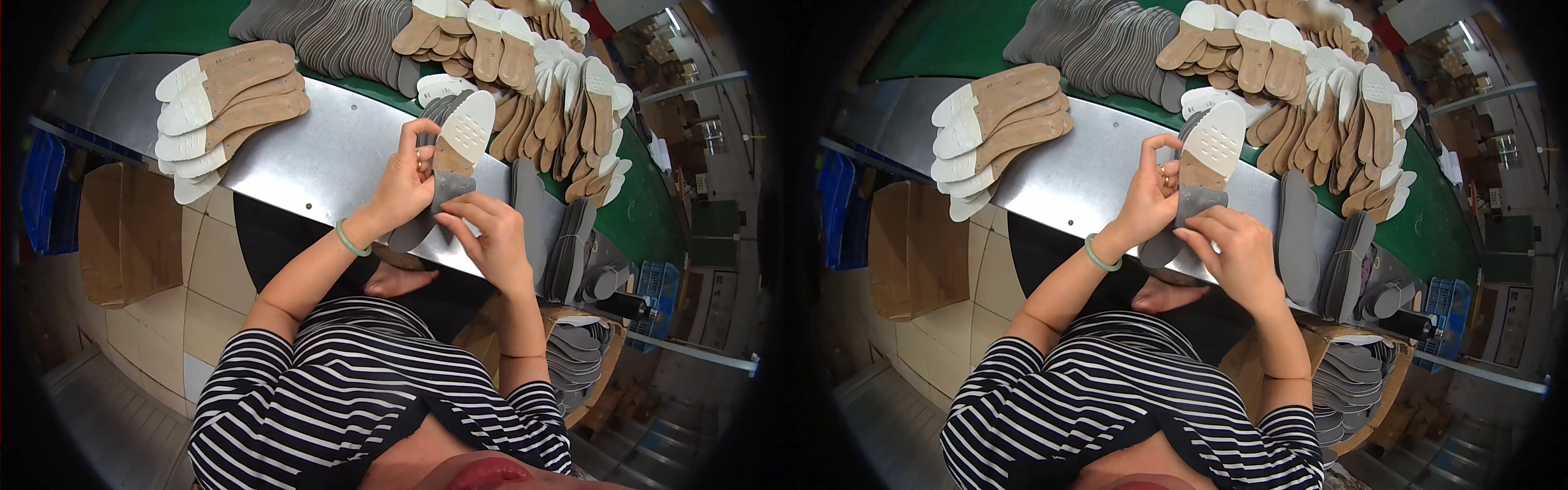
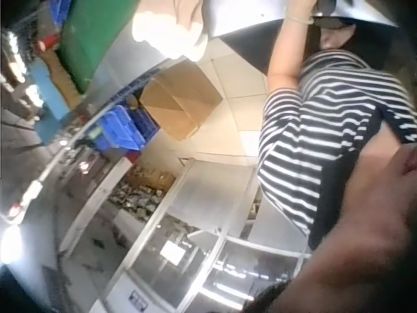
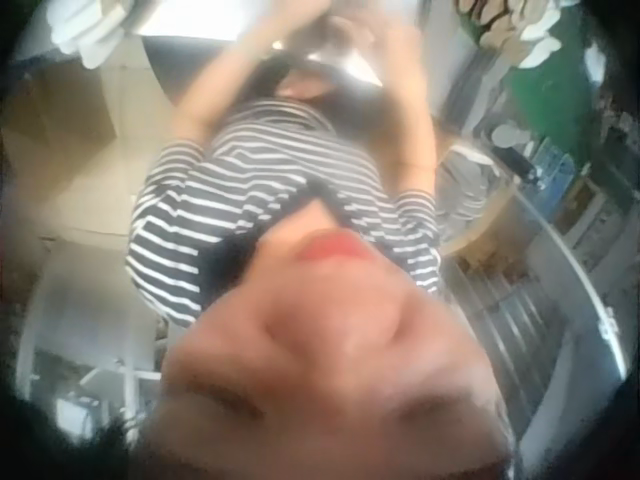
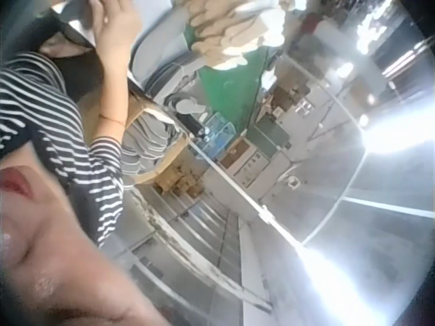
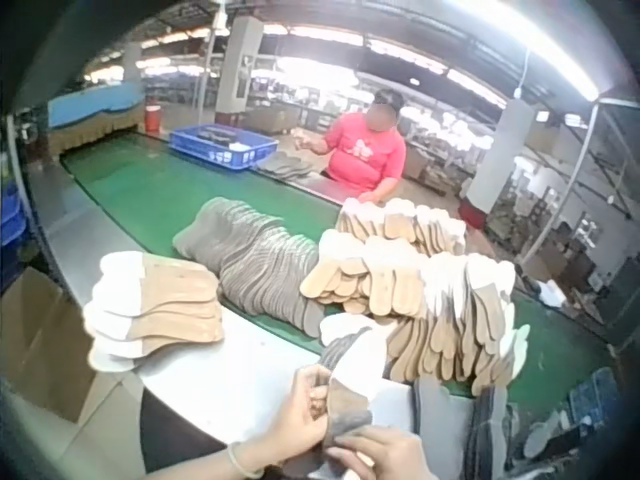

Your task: The worker is sorting and stacking shoe insole components at a manufacturing assembly line.

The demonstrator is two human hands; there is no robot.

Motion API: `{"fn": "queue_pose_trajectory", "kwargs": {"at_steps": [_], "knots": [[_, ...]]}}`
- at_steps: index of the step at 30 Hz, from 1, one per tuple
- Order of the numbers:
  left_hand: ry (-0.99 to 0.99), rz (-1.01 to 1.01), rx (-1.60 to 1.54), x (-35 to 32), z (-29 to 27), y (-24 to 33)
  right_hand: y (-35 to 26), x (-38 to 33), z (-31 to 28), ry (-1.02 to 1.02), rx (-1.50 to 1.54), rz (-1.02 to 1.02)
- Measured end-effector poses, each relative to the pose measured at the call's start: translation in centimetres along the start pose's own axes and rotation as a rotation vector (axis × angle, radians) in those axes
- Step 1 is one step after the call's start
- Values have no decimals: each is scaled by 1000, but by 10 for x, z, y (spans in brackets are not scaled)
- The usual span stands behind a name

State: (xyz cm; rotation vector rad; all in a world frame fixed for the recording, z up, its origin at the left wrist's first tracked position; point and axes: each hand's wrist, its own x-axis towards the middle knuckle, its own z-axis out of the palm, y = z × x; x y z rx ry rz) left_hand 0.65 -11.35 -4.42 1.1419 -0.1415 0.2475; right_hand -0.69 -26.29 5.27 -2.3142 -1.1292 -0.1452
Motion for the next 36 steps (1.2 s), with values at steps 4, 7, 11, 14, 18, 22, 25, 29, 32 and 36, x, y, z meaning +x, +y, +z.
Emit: {"fn": "queue_pose_trajectory", "kwargs": {"at_steps": [4,7,11,14,18,22,25,29,32,36], "knots": [[-49,46,34,-2,-7,-2,9,8,6,191,264,194],[-56,70,91,2,-7,5,17,22,0,137,297,223],[-7,88,100,3,-10,17,17,28,0,62,141,3],[30,18,271,-5,-4,21,14,16,11,102,-28,-13],[-15,-52,193,-14,-4,12,6,9,17,54,-212,-67],[-54,-1,315,-15,-11,33,-1,8,20,116,-201,-82],[-67,-9,391,-13,-20,29,4,10,17,158,-119,-77],[19,-78,364,-4,-31,33,16,0,-18,191,98,179],[54,-58,341,-1,-36,44,40,-21,-32,-33,53,261],[48,-43,388,0,-41,28,25,-18,-46,-108,57,288]]}}
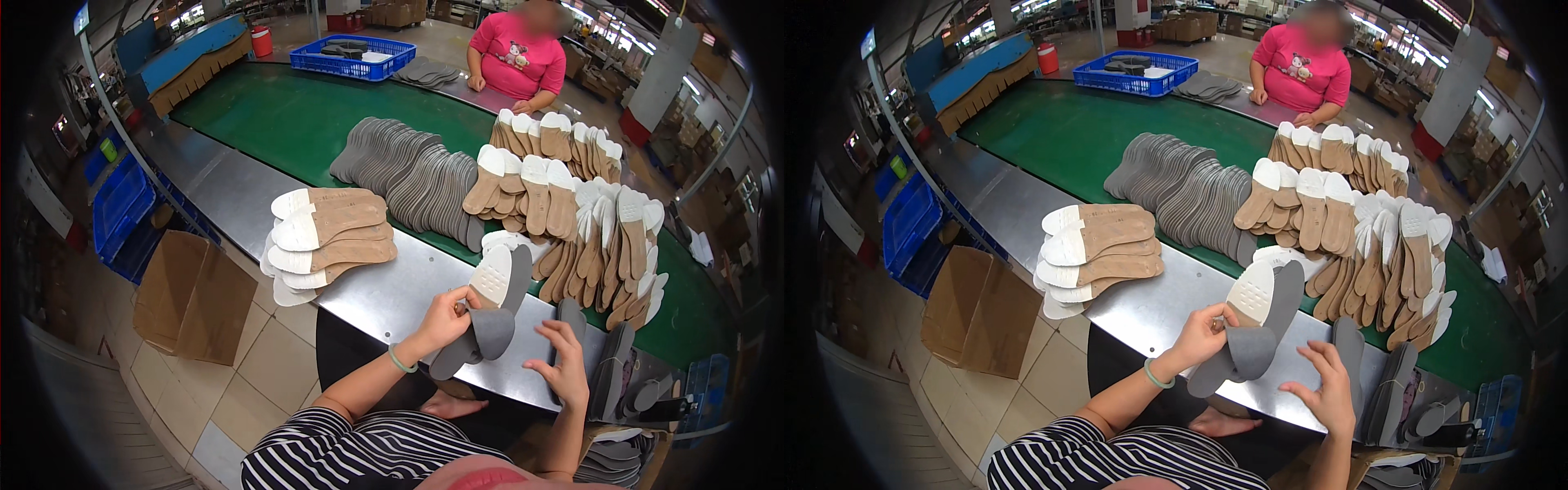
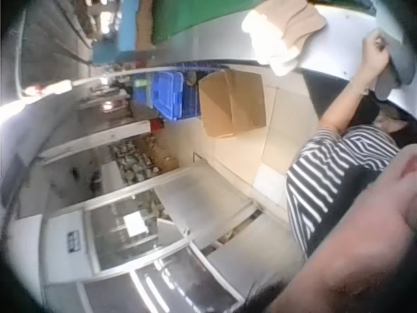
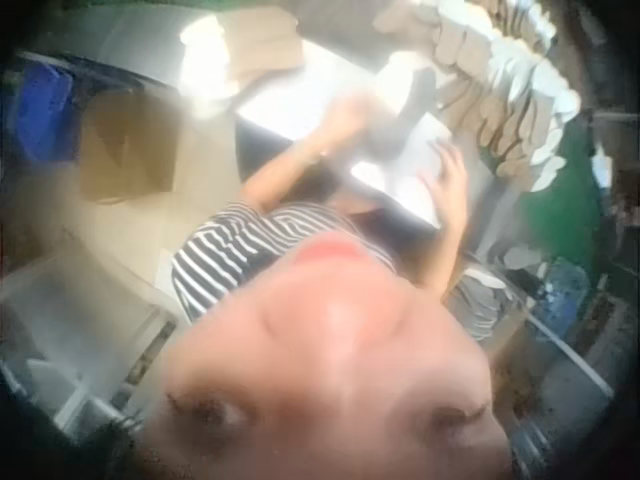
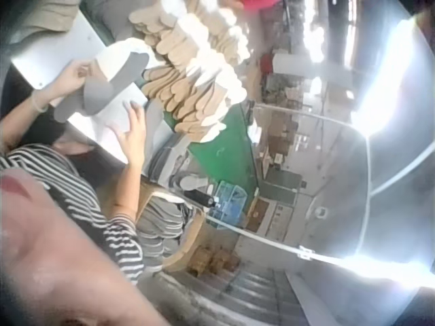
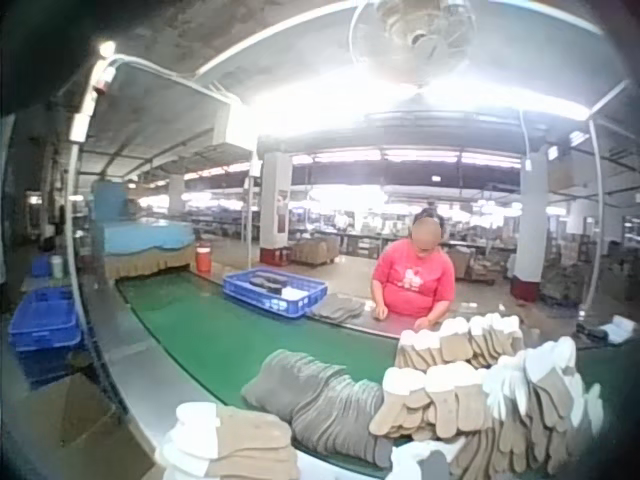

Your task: The worker is sorting and stacking shoe insole components at a manufacturing assembly line.

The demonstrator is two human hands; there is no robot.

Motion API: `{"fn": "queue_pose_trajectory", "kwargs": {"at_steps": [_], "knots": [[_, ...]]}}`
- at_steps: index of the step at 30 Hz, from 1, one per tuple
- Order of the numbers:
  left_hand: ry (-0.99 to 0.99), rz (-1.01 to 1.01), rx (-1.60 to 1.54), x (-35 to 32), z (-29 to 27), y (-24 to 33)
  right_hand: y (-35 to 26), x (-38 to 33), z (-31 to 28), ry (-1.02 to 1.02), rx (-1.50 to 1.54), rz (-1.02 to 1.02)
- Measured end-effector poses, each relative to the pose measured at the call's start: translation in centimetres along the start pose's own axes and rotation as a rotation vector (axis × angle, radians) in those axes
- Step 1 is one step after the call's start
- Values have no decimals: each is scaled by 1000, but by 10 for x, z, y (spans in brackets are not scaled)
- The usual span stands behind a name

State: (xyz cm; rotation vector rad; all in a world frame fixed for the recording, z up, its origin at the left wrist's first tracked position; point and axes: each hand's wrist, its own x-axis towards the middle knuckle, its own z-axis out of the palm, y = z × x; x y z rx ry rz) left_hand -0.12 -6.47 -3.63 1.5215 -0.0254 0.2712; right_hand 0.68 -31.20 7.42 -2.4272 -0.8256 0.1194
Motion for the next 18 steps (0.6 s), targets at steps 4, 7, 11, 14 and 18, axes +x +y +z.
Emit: {"fn": "queue_pose_trajectory", "kwargs": {"at_steps": [4,7,11,14,18], "knots": [[-57,-31,52,-9,9,4,-37,10,-11,110,127,-269],[-50,69,96,-10,18,6,-64,25,5,9,-84,-368],[-86,12,150,-13,10,9,-48,34,38,-20,-263,-282],[-100,-9,119,-17,6,11,-32,36,45,100,-220,-208],[-117,-52,85,-24,20,17,-22,40,41,222,-237,-251]]}}
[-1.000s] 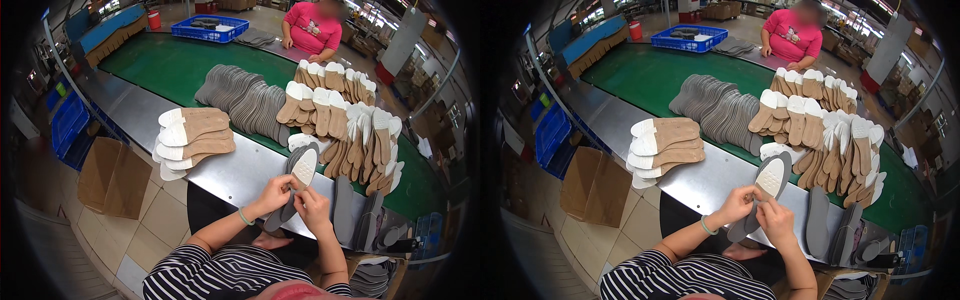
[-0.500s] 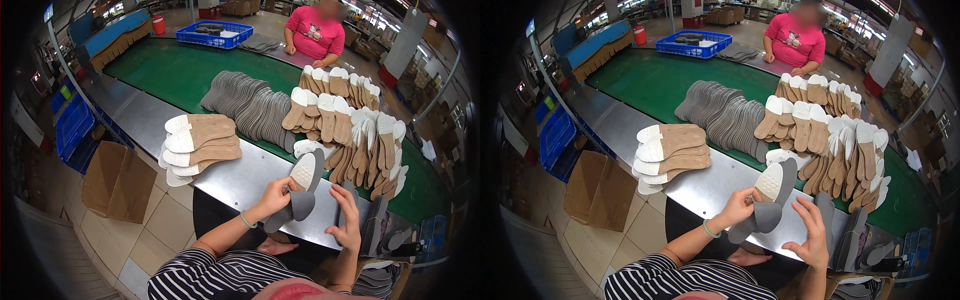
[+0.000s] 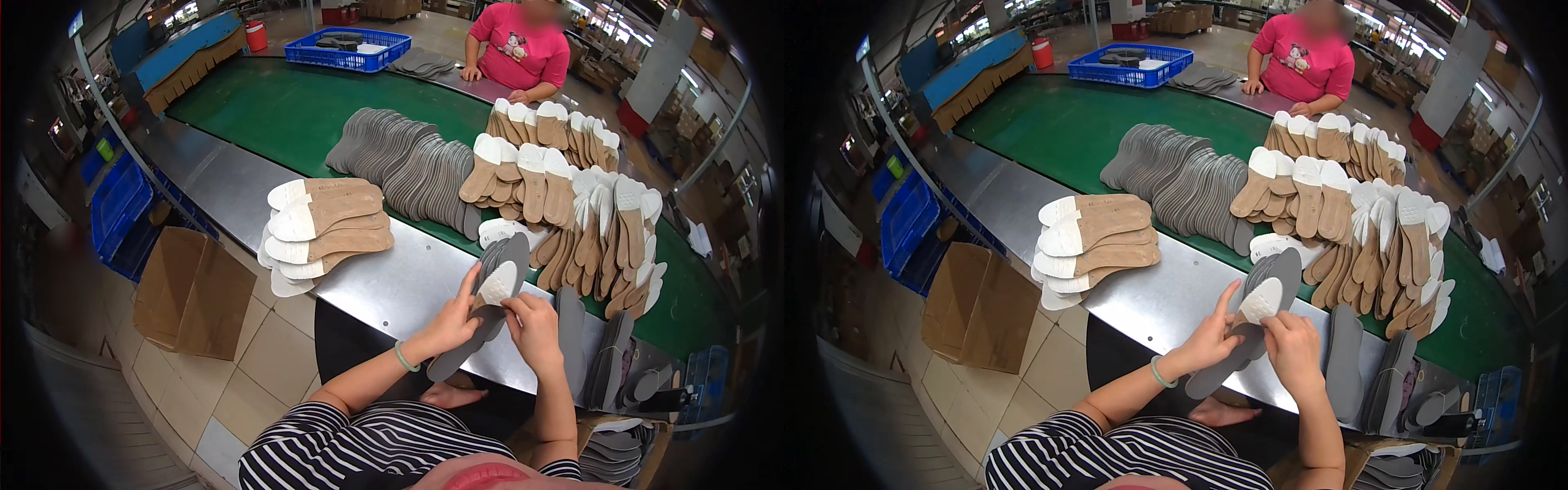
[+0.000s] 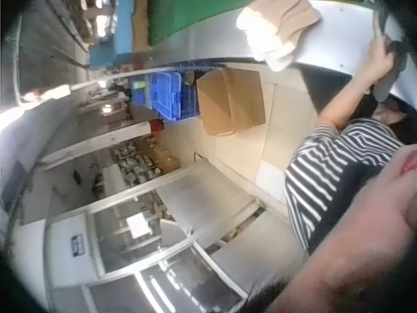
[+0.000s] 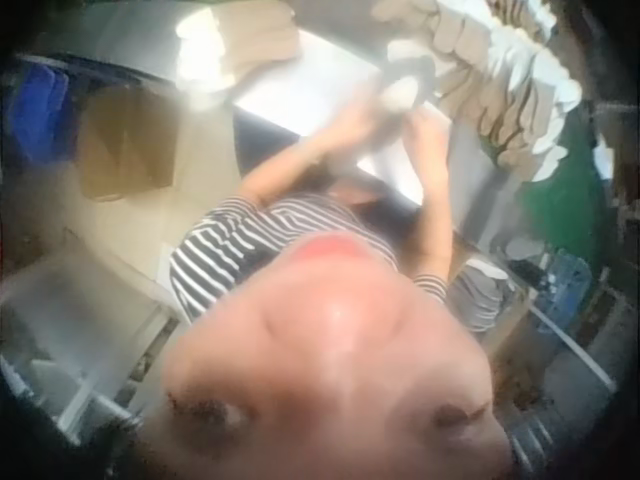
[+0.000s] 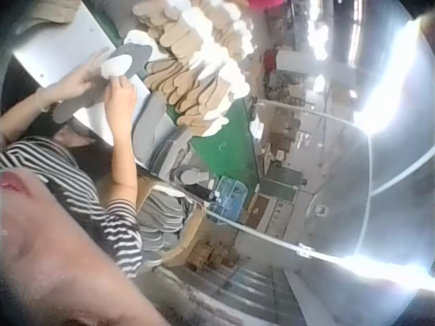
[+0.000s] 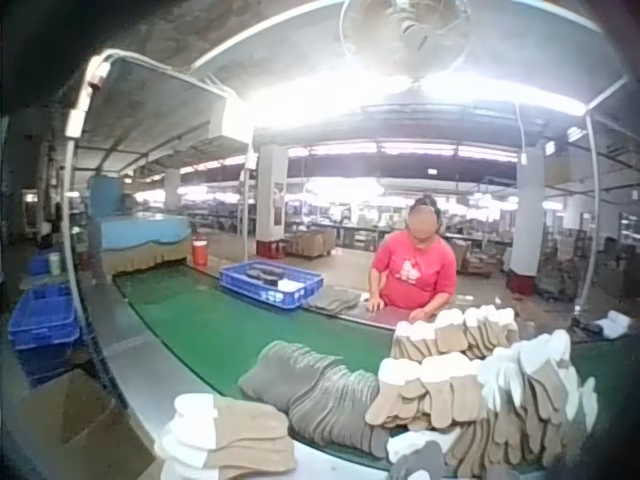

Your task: The worker is sorting and stacking shoe insole components at a manufacturing assembly line.

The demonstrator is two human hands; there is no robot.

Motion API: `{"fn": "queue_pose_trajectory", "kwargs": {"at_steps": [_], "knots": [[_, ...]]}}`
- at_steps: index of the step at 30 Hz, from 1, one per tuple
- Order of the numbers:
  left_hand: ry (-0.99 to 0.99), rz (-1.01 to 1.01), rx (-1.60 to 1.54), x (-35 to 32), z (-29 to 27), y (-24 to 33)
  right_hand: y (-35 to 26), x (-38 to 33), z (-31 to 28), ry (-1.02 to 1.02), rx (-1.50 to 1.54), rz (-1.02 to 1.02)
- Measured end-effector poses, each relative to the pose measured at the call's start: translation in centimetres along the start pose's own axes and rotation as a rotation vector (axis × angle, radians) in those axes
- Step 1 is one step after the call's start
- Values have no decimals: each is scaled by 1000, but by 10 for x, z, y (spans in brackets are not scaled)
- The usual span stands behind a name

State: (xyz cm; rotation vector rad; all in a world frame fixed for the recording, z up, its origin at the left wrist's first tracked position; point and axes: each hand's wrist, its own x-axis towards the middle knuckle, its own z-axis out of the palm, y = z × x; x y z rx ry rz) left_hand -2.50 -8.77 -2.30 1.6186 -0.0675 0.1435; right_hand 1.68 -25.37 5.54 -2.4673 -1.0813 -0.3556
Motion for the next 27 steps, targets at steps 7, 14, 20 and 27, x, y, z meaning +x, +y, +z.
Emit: {"fn": "queue_pose_trajectory", "kwargs": {"at_steps": [7,14,20,27], "knots": [[-107,-45,76,3,4,-22,19,4,1,-109,46,32],[-226,-141,-102,9,-6,-15,31,29,2,-172,132,74],[-292,-187,-163,6,1,-13,32,20,1,-250,97,99],[-334,-201,-156,1,7,-20,35,15,7,-225,36,18]]}}
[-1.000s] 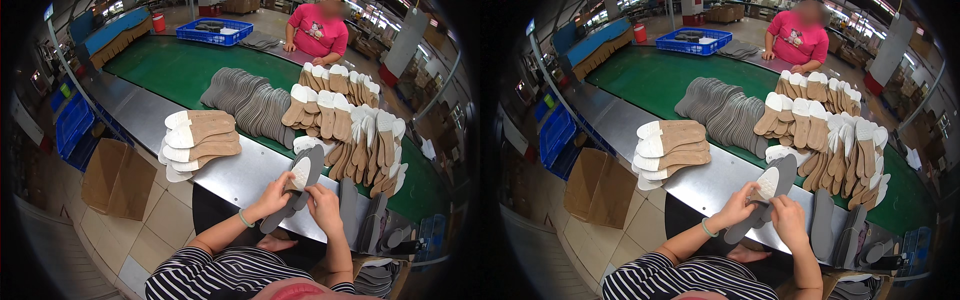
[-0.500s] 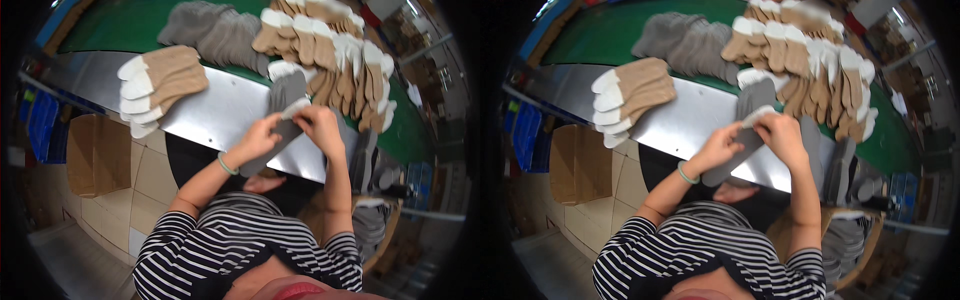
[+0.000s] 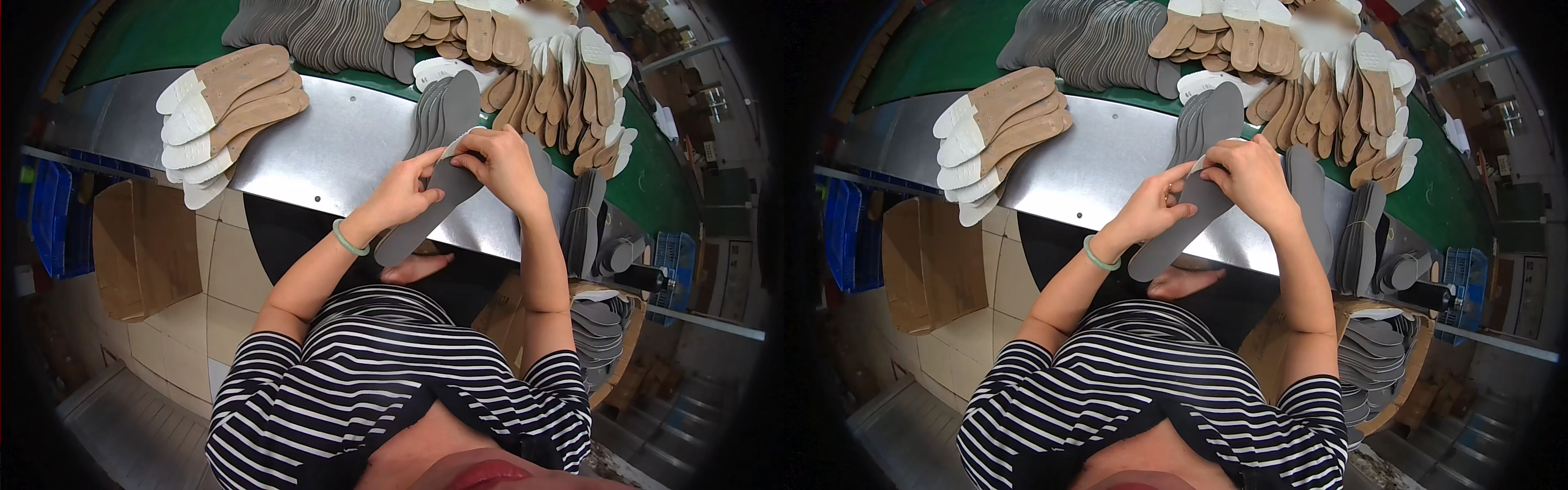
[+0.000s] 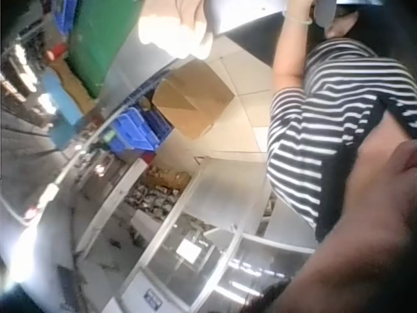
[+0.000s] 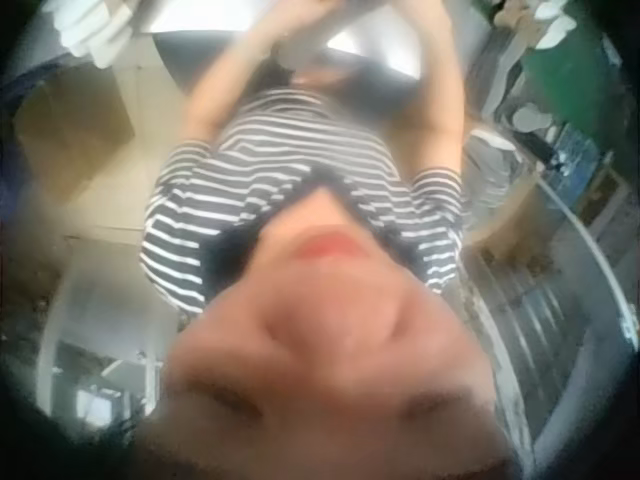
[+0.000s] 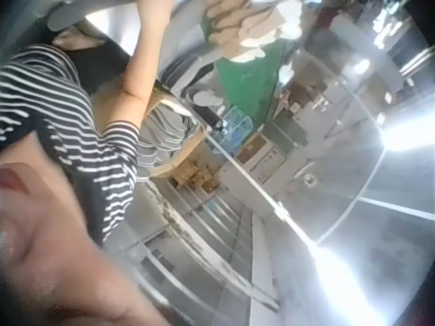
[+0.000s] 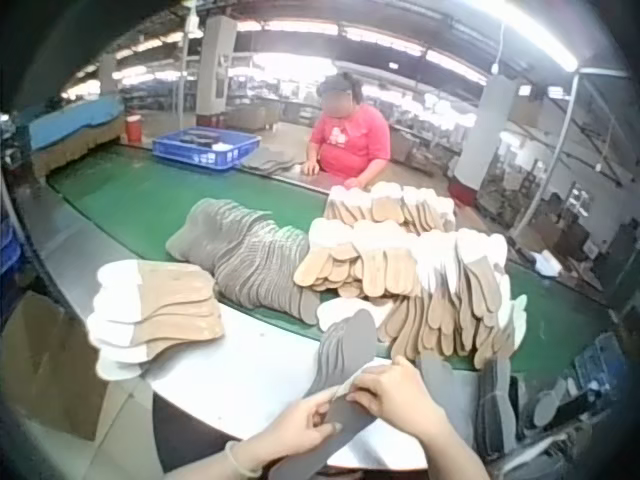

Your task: The worker is sorting and stacking shoe insole components at a manufacturing assembly line.

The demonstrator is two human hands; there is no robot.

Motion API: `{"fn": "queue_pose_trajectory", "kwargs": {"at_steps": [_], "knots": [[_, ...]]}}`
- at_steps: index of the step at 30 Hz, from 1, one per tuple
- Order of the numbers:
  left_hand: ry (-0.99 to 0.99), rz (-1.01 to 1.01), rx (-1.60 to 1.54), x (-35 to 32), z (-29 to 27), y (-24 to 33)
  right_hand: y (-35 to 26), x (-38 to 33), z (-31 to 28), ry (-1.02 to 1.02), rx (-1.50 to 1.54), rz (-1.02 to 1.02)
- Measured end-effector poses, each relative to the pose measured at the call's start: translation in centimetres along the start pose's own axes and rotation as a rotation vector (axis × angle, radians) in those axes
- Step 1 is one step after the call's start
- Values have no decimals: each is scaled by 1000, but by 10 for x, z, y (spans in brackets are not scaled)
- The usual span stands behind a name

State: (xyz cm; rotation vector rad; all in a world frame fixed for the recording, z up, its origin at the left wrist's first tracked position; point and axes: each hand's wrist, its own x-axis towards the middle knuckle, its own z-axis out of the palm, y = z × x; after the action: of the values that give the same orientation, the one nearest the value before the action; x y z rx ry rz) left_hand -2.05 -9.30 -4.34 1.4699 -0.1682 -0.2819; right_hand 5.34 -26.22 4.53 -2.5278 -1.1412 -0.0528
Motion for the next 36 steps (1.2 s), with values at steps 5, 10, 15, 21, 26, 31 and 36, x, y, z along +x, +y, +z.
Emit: {"fn": "queue_pose_trajectory", "kwargs": {"at_steps": [5,10,15,21,26,31,36], "knots": [[13,37,-47,1,4,-10,8,1,6,5,-2,-11],[18,64,-68,2,6,-14,14,0,7,-8,46,8],[-40,38,-55,-2,8,1,11,-1,2,-37,92,85],[-40,2,-10,0,14,-7,24,-2,5,-43,122,13],[-26,2,47,-1,17,-2,25,-4,1,-27,78,-11],[-104,12,-83,7,14,-8,21,-8,-3,-11,48,-84],[-134,-13,-202,9,18,-17,20,-9,-4,-49,116,-31]]}}
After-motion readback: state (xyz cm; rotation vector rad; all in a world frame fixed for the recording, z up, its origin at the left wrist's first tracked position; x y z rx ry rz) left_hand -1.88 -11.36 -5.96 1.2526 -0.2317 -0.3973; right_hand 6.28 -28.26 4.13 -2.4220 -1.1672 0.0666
